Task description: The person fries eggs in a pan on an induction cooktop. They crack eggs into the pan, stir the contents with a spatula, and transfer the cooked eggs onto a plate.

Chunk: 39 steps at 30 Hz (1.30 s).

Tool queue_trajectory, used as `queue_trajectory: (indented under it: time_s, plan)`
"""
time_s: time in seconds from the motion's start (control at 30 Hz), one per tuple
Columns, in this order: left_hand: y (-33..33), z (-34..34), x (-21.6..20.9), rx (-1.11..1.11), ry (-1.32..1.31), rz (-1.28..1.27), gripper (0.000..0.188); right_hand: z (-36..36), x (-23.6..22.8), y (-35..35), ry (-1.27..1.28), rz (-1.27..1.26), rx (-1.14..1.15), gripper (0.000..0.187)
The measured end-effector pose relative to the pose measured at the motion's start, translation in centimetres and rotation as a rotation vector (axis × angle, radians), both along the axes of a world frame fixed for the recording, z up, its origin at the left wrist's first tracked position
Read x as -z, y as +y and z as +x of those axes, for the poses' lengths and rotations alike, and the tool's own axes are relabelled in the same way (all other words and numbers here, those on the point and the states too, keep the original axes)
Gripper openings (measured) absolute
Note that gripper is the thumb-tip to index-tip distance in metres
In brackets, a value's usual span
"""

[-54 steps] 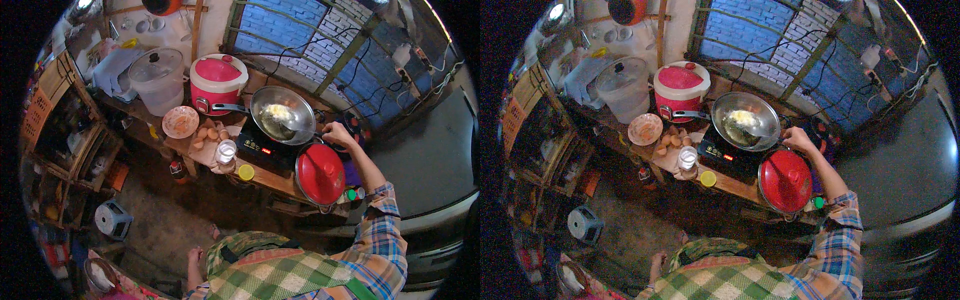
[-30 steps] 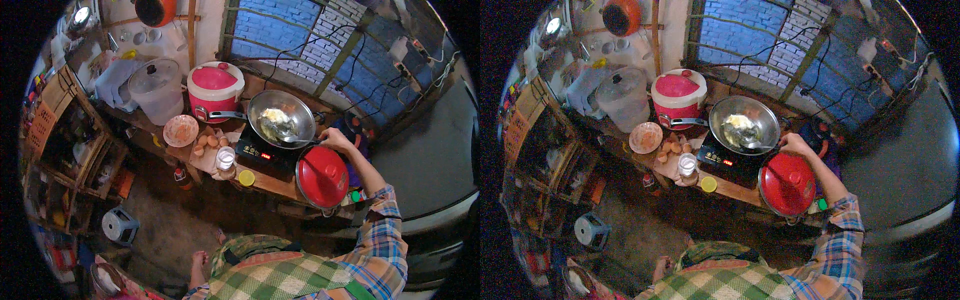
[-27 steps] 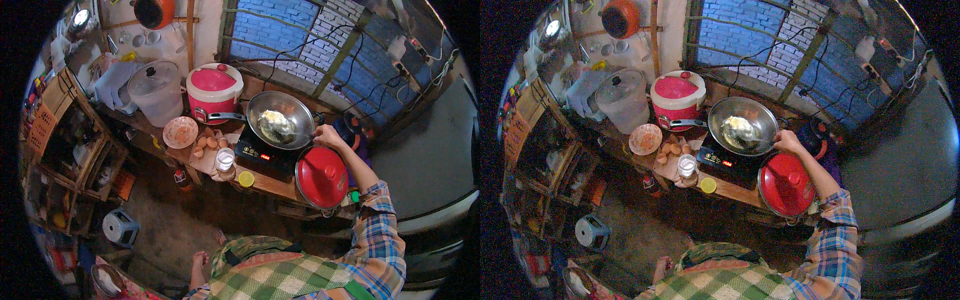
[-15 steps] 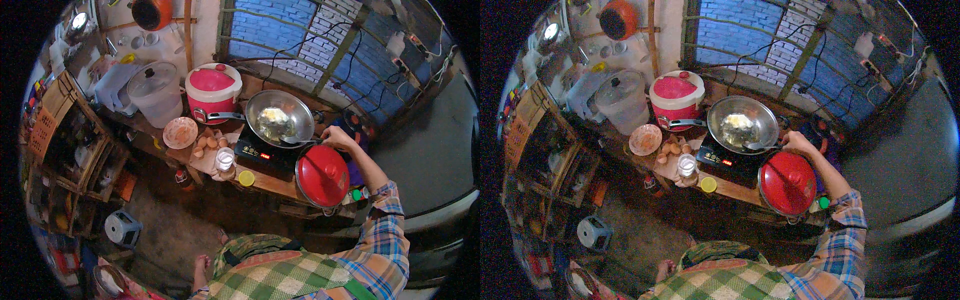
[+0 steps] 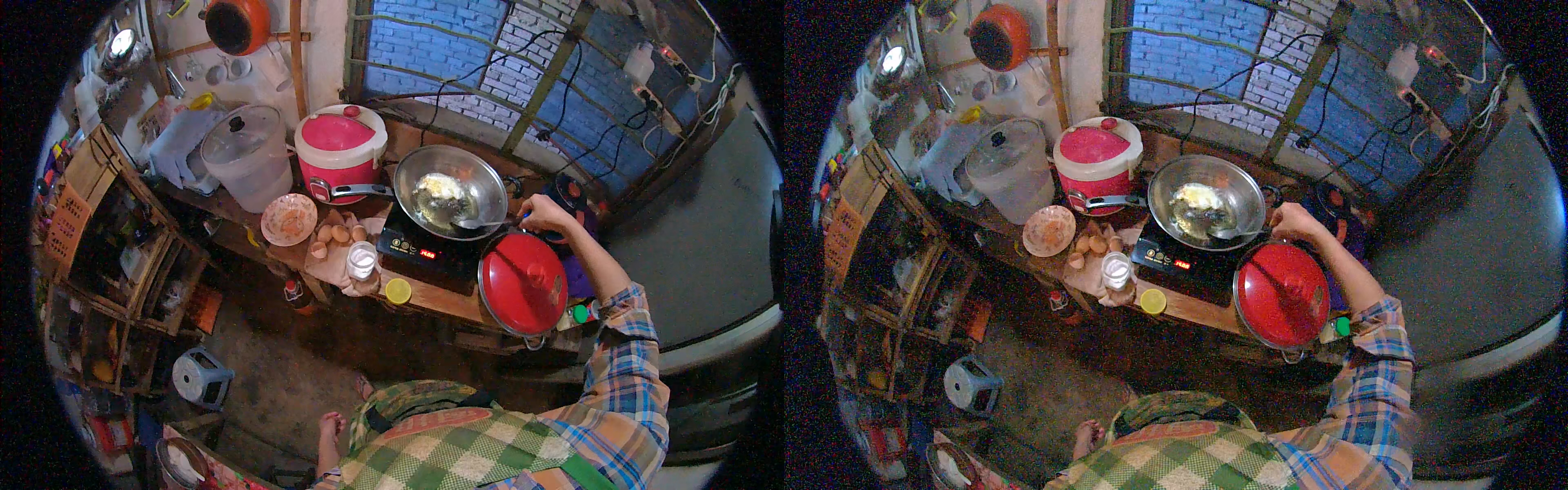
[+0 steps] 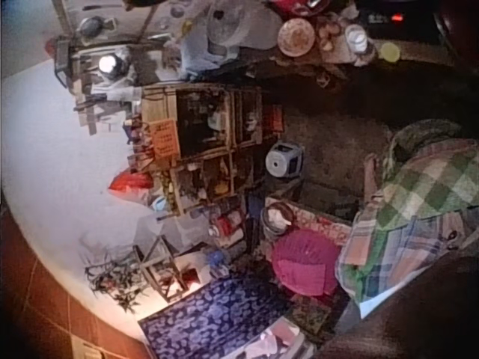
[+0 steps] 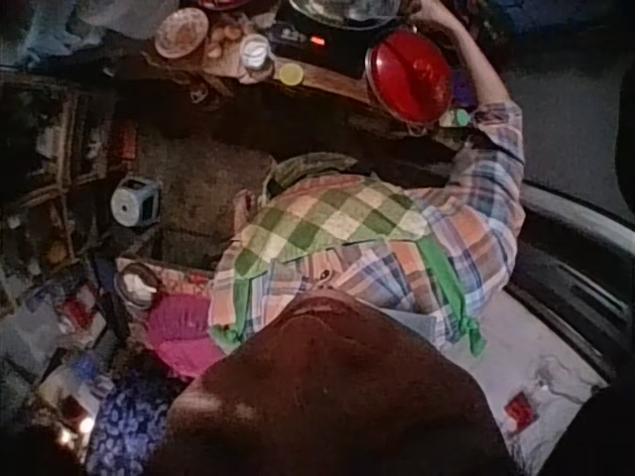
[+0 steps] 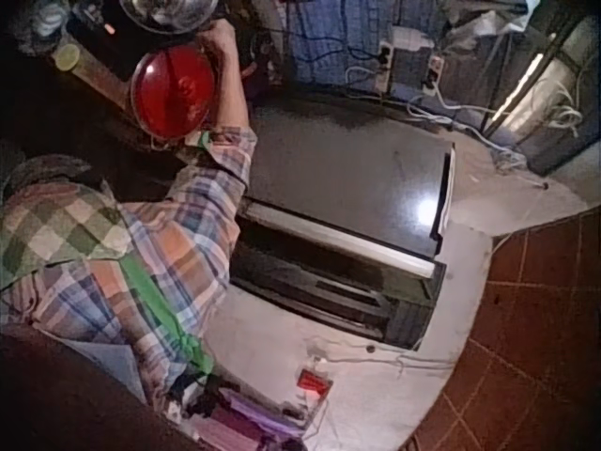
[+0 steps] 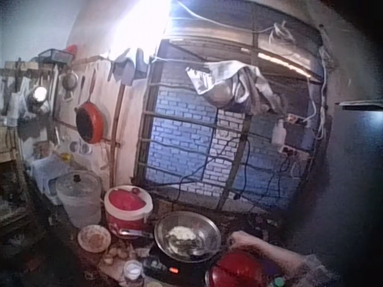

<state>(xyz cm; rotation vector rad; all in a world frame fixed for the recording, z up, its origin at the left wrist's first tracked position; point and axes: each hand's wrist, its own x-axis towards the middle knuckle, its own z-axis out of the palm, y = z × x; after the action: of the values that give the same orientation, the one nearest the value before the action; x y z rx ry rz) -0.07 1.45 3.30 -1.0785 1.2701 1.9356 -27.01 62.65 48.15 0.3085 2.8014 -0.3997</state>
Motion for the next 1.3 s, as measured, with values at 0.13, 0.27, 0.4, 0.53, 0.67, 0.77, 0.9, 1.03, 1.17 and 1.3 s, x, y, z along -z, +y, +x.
queue_trajectory:
  time_s: [0.13,0.27,0.4,0.53,0.67,0.77,0.9,1.03,1.17,1.3]
  plan:
    - [-0.7,0.8,3.0,-0.032,-0.026,-0.056,0.013,-0.7,1.5,0.6,0.257,-0.042,-0.025,0.034]
    - [-0.2,1.8,4.5,-0.043,-0.004,-0.114,0.014,1.2,-2.0,-1.7,-0.010,-0.044,0.035,0.033]
    - [-0.2,2.2,5.0,0.026,-0.028,-0.096,0.015,1.7,-1.3,-2.6,0.140,0.029,-0.289,0.031]
    - [-0.2,2.3,5.4,0.054,-0.050,-0.078,0.017,-0.1,-0.1,-4.9,0.014,0.010,-0.139,0.032]
    - [-0.9,1.9,5.3,-0.025,-0.013,0.076,0.018,-2.6,2.5,-5.6,0.114,-0.126,-0.115,0.029]
    - [-0.8,2.0,5.1,-0.098,-0.019,-0.028,0.017,-4.8,4.0,-5.1,0.112,-0.398,0.170,0.024]
    - [-0.7,1.6,2.5,-0.106,-0.021,0.022,0.015,-3.3,1.9,-4.7,0.152,-0.608,0.353,0.011]
    - [-0.7,1.5,0.8,-0.074,-0.123,-0.059,0.015,-1.1,0.2,-3.5,0.093,-0.463,0.248,0.018]
    - [0.1,1.3,-0.1,0.010,-0.123,-0.112,0.016,1.0,-3.3,-4.4,0.185,0.038,-0.040,0.033]
    - [-1.0,2.5,4.3,-0.111,-0.029,0.009,0.009,1.4,-5.1,-3.5,0.057,0.099,0.070,0.035]
